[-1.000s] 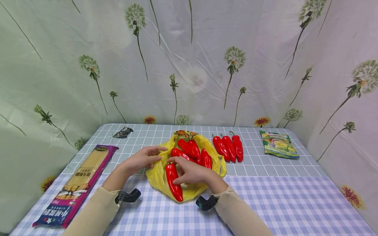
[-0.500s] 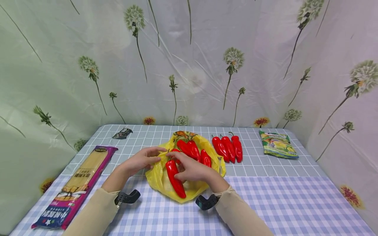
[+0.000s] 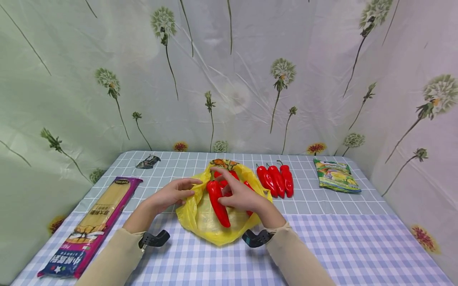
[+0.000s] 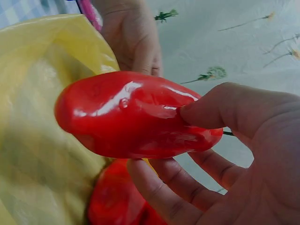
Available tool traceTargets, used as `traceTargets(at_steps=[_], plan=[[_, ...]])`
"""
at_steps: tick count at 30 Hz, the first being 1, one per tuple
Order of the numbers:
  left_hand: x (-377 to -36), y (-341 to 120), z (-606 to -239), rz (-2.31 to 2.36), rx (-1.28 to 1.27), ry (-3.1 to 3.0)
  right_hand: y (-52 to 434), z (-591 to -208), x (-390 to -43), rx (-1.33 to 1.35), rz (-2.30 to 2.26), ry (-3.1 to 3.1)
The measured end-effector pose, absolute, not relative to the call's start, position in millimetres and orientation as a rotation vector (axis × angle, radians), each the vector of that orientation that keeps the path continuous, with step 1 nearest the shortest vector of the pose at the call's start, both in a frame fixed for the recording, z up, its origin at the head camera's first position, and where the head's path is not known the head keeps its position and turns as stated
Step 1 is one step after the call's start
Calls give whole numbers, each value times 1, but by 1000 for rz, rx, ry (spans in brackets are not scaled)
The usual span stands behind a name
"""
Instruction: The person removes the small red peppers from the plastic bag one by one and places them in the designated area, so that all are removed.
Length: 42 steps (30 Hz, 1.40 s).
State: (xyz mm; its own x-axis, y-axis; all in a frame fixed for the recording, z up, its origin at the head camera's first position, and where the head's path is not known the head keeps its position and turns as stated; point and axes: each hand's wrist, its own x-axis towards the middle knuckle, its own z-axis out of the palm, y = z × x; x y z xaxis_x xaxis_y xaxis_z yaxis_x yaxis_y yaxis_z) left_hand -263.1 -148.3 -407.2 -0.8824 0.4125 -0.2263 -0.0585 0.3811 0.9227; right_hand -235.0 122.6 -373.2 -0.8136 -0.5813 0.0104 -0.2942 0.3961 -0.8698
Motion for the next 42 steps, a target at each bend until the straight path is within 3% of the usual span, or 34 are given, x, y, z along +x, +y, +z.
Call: traceTargets(at_steps=[42], plan=[[-263,-148,-405,1507,290,2228,207,-344,-252,-418,-1584,2639]])
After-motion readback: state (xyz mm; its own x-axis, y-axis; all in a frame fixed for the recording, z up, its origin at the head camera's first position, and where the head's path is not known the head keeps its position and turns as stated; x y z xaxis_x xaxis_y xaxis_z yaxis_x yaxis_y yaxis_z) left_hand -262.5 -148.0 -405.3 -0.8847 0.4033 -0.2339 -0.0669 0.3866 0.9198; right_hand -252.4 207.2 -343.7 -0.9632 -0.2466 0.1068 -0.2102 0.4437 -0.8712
